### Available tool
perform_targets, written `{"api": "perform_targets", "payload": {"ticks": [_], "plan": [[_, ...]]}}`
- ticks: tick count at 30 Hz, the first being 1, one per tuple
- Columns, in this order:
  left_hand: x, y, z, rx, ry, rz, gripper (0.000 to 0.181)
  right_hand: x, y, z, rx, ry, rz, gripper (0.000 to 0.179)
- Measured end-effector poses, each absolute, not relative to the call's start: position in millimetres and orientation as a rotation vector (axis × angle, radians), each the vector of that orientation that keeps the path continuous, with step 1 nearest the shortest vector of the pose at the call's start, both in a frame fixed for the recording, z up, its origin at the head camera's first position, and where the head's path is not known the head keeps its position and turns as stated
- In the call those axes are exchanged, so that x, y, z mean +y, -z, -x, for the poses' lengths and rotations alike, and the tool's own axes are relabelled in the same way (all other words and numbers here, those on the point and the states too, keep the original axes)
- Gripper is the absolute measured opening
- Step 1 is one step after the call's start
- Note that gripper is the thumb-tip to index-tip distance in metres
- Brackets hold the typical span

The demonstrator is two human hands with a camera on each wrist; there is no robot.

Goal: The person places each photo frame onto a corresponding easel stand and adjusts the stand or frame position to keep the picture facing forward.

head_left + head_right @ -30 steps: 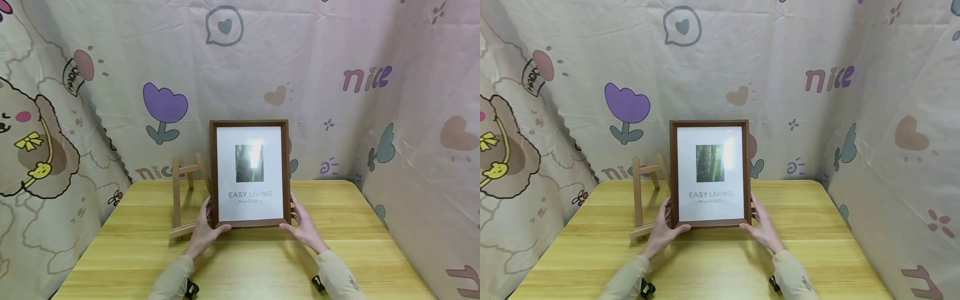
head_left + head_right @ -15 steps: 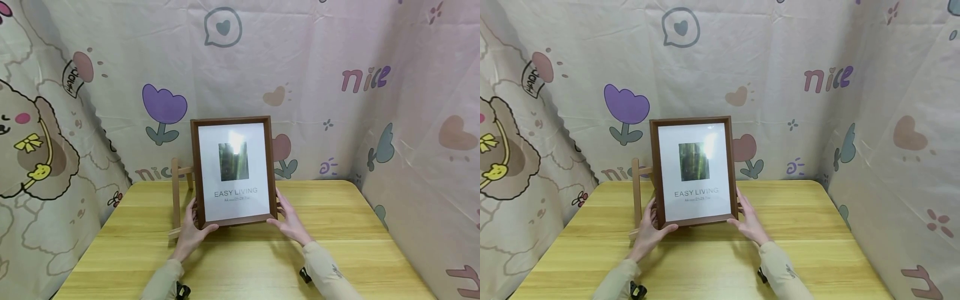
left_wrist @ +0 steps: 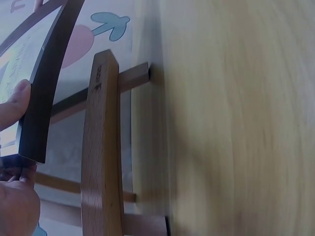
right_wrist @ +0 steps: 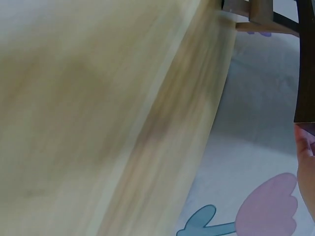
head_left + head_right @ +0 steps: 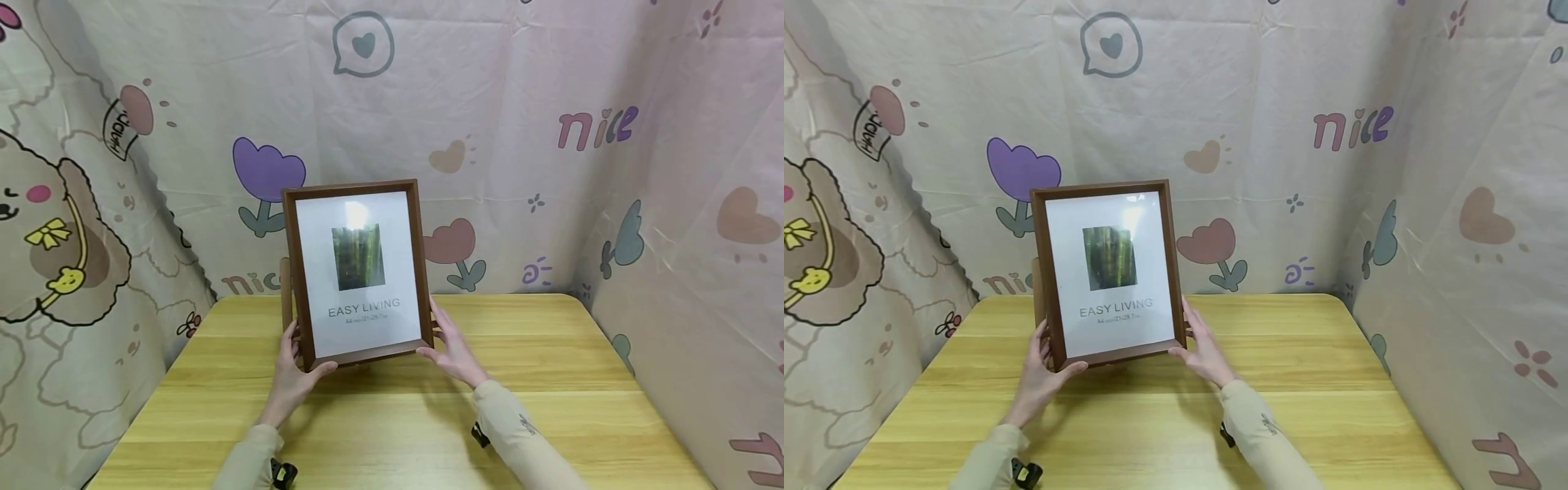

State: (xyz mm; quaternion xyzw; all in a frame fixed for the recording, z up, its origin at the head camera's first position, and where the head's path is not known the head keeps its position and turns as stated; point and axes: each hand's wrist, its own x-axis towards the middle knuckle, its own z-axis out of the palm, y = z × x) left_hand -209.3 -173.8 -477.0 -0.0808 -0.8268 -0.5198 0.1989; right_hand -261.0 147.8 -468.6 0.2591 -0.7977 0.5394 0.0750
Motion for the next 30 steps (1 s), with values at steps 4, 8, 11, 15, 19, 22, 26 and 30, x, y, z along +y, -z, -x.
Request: {"api": "perform_targets", "payload": {"ticks": [4,8,11,15,19,22,26,30], "plan": [[-181,475,207,-2.319,1.431,0.197,0.111,139,466,265,-2.415,-1.604,-0.79,0.109],[-188,476,207,-2.298,1.43,0.181,0.111,131,464,268,-2.428,-1.58,-0.816,0.109],[-193,476,206,-2.265,1.456,0.176,0.111,125,463,270,-2.444,-1.534,-0.826,0.109],[-198,475,205,-2.243,1.451,0.169,0.111,118,463,274,-2.462,-1.458,-0.833,0.109],[-203,475,202,-2.238,1.443,0.161,0.11,111,464,276,-2.463,-1.392,-0.847,0.109],[-208,476,201,-2.231,1.449,0.151,0.11,105,465,277,-2.468,-1.346,-0.852,0.107],[-215,478,200,-2.237,1.442,0.137,0.11,98,465,279,-2.485,-1.323,-0.853,0.105],[-221,481,199,-2.242,1.425,0.137,0.11,91,467,281,-2.482,-1.327,-0.867,0.104]]}}
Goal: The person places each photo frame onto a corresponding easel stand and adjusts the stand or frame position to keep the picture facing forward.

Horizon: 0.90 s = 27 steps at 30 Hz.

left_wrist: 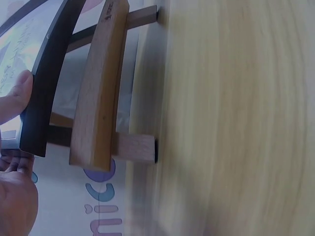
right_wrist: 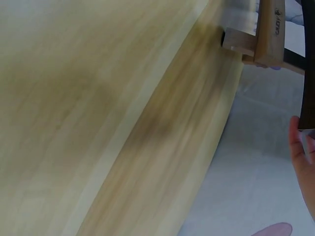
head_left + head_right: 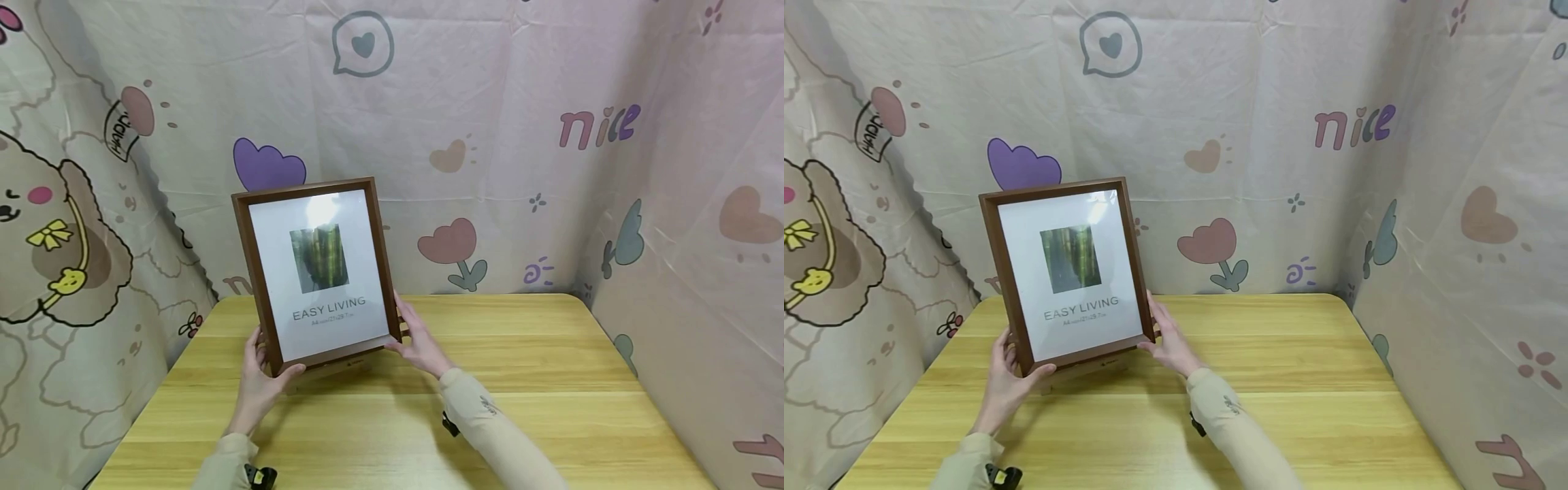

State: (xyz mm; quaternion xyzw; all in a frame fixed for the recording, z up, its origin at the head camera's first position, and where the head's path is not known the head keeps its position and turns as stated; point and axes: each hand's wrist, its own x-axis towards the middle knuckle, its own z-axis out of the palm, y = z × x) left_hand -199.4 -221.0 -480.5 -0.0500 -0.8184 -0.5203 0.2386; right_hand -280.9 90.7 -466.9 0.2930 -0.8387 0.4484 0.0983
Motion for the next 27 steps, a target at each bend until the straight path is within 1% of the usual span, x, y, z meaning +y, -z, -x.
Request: {"api": "perform_targets", "payload": {"ticks": [11,20,27], "plan": [[-235,486,199,-2.25,1.402,0.09,0.112,73,472,282,-2.475,-1.378,-0.89,0.104],[-242,494,200,-2.247,1.372,0.089,0.111,63,480,284,-2.468,-1.421,-0.867,0.103],[-247,497,199,-2.267,1.4,0.038,0.113,58,484,285,-2.506,-1.398,-0.834,0.104]]}}
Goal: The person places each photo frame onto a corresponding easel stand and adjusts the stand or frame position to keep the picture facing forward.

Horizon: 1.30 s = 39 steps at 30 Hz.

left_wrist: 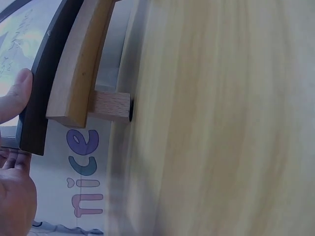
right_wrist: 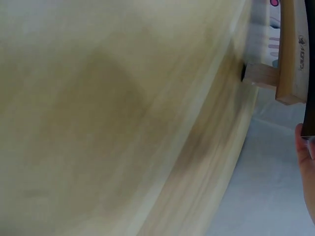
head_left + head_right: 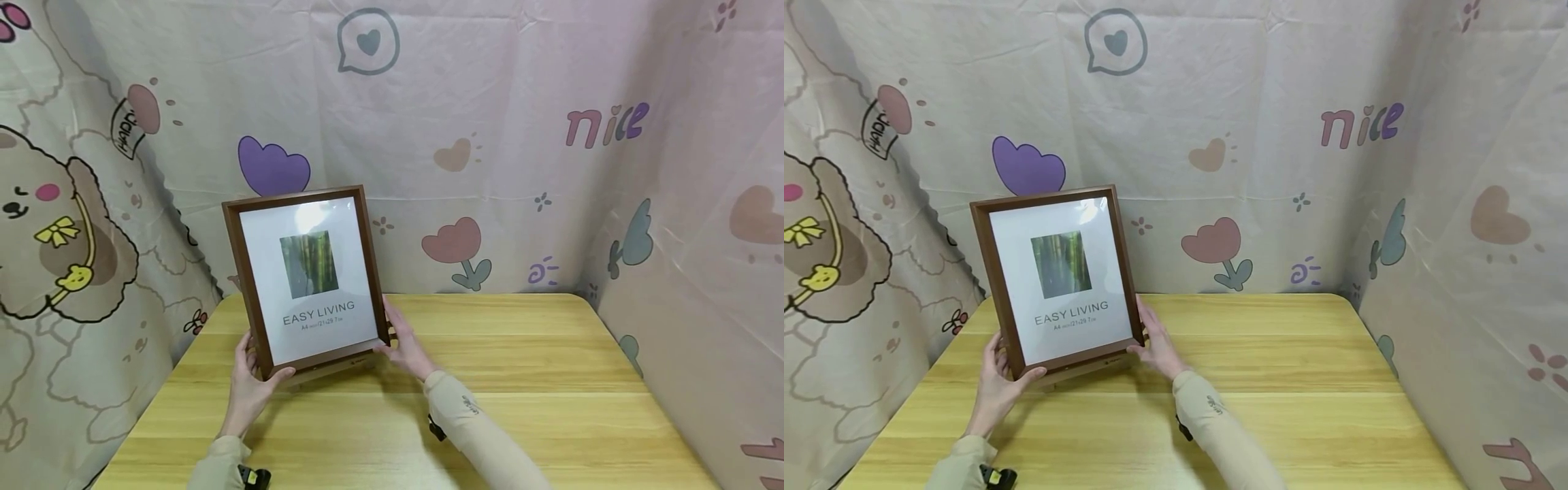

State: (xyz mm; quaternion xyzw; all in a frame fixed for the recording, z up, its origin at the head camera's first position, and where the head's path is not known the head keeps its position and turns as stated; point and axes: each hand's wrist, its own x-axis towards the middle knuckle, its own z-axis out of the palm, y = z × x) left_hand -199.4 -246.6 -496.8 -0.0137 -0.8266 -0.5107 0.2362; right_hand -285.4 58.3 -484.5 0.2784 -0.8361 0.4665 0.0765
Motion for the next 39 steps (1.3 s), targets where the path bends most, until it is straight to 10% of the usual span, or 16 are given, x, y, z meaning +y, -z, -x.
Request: {"api": "perform_targets", "payload": {"ticks": [39], "plan": [[-256,511,201,-2.453,1.367,0.006,0.101,42,502,280,-2.548,-1.744,-0.635,0.1]]}}
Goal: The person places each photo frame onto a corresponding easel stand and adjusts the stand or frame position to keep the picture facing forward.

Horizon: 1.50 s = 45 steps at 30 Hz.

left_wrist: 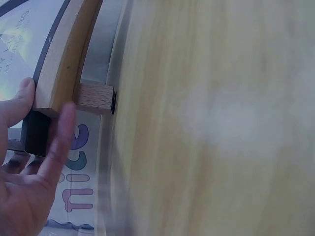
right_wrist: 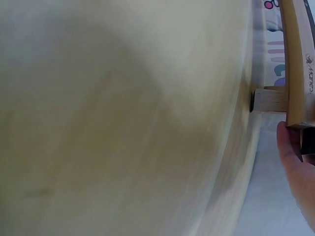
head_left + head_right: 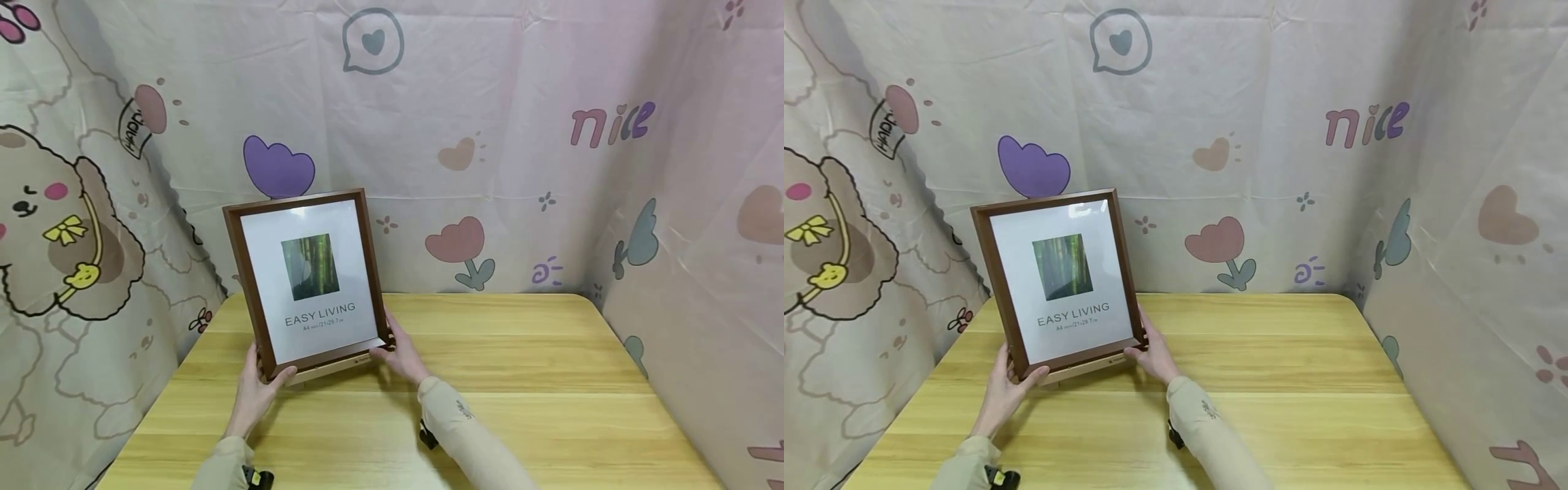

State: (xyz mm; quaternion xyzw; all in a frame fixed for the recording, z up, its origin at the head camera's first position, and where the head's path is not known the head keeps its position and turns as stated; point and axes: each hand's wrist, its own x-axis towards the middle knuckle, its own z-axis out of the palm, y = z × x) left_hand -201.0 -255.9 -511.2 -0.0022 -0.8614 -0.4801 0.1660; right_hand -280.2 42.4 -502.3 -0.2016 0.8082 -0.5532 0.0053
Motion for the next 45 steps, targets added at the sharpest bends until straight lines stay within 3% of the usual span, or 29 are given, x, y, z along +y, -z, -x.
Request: {"api": "perform_targets", "payload": {"ticks": [29,45], "plan": [[-256,510,206,-2.474,1.345,-0.018,0.093,42,498,285,2.526,1.71,0.551,0.102],[-246,511,209,-2.489,1.447,0.007,0.105,56,500,286,2.547,1.691,0.483,0.104]]}}
